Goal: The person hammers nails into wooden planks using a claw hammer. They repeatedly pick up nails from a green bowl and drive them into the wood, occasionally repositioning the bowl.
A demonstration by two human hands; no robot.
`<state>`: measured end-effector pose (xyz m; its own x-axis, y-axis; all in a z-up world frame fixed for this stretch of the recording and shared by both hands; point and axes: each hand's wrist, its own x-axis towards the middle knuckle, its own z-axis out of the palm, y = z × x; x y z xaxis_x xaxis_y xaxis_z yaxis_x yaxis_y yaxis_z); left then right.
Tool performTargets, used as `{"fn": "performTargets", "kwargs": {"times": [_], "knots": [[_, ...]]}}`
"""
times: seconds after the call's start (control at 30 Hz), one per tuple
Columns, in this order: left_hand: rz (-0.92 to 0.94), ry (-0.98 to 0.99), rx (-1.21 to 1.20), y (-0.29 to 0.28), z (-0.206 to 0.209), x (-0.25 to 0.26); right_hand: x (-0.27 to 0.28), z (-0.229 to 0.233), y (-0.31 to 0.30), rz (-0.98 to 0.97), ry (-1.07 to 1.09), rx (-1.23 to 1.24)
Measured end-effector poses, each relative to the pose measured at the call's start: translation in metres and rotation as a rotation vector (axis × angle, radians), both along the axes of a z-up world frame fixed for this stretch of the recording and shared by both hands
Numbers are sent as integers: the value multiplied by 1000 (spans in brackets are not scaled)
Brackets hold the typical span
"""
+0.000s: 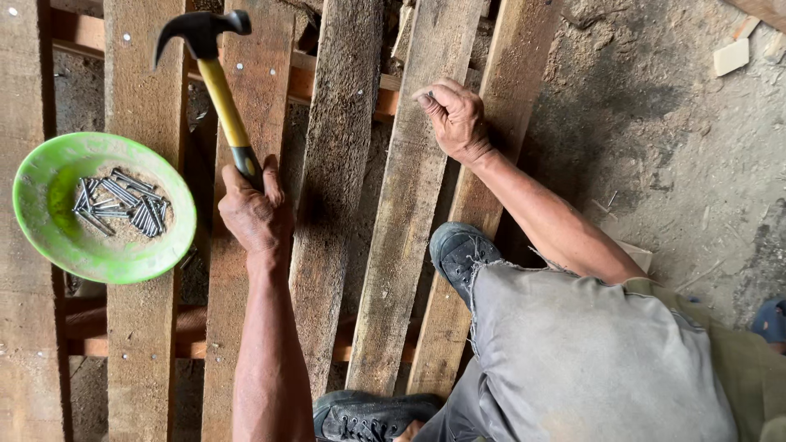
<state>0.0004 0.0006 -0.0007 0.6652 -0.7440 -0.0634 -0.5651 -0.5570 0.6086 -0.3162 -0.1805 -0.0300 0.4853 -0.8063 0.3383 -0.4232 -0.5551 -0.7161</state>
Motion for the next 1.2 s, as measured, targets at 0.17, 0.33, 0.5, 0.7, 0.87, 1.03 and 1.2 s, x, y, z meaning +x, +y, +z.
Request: {"fn": "performTargets", "kwargs": {"times": [0.17, 0.33, 0.5, 0.7, 0.87, 1.03, 1.2], "knots": [[-145, -17, -103, 20, -2, -15, 0, -3, 3, -13, 59, -11], [-286, 128, -205, 37, 53, -69, 1, 0, 4, -1, 91, -66], [-484, 130, -28, 54, 68, -116, -2, -13, 5, -22, 67, -95], [-471, 139, 196, 46, 68, -127, -3, -15, 7, -31, 137, -127], [-485, -31, -142, 51, 95, -130, -1, -21, 10, -40, 120, -107], [-497, 151, 396, 46, 77, -126, -6, -38, 9, -80, 178, -145], [-487, -77, -72, 35, 114, -134, 3, 1, -1, 149, -145, 175]]}}
